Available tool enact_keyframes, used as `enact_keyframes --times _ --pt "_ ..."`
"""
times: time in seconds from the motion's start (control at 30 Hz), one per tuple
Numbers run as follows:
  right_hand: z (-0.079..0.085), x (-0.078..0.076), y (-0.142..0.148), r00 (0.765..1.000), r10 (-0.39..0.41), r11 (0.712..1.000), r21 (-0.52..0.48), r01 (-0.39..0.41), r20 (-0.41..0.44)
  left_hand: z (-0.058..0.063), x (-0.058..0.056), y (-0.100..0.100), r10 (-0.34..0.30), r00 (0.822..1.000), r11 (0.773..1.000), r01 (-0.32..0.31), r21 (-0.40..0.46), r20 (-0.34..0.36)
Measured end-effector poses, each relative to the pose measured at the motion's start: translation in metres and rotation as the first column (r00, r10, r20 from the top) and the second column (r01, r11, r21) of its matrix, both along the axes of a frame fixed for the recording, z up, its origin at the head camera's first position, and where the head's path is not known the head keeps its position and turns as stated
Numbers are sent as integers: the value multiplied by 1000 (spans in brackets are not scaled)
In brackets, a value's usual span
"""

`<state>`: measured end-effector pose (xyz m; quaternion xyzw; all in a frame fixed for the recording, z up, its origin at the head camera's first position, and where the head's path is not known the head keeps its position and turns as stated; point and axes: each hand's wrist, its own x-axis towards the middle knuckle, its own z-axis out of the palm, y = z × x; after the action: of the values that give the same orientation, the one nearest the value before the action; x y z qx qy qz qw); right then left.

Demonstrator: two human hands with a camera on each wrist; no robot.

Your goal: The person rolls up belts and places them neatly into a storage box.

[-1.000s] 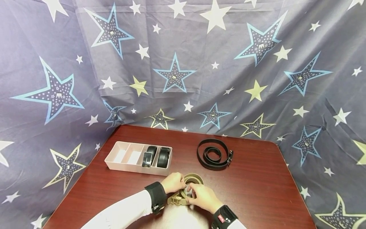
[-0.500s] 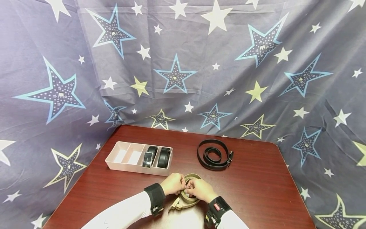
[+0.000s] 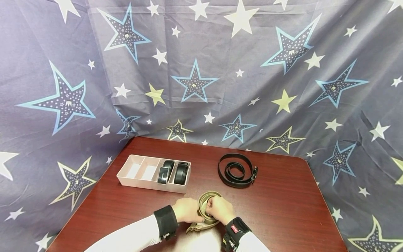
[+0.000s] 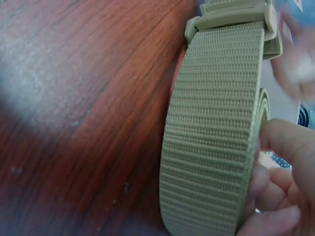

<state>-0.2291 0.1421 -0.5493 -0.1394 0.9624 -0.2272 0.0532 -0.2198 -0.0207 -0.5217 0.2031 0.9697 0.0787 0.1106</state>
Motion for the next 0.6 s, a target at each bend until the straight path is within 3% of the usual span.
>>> enact_keyframes --times 0.1,0.2,0.3,0.43,0.5,0.6 --pt "0 1 -1 1000 -1 1000 7 1 -9 4 12 -2 -19 996 994 28 -108 82" --pt "-2 0 1 1000 6 1000 14 -5 -30 4 14 -6 -70 990 993 81 -90 122" --pt "-5 1 4 998 52 999 17 -51 -43 2 10 -10 -93 992 993 99 -68 84" --pt "-8 6 10 984 179 984 -12 -180 -24 1 1 -16 22 1000 997 -21 -69 8" --pt "-6 10 14 967 254 967 -28 -254 -3 2 -4 -17 88 995 993 -92 -68 -47" --pt "-1 18 19 931 365 931 -25 -365 9 0 -13 -16 123 984 991 -129 -38 -130"
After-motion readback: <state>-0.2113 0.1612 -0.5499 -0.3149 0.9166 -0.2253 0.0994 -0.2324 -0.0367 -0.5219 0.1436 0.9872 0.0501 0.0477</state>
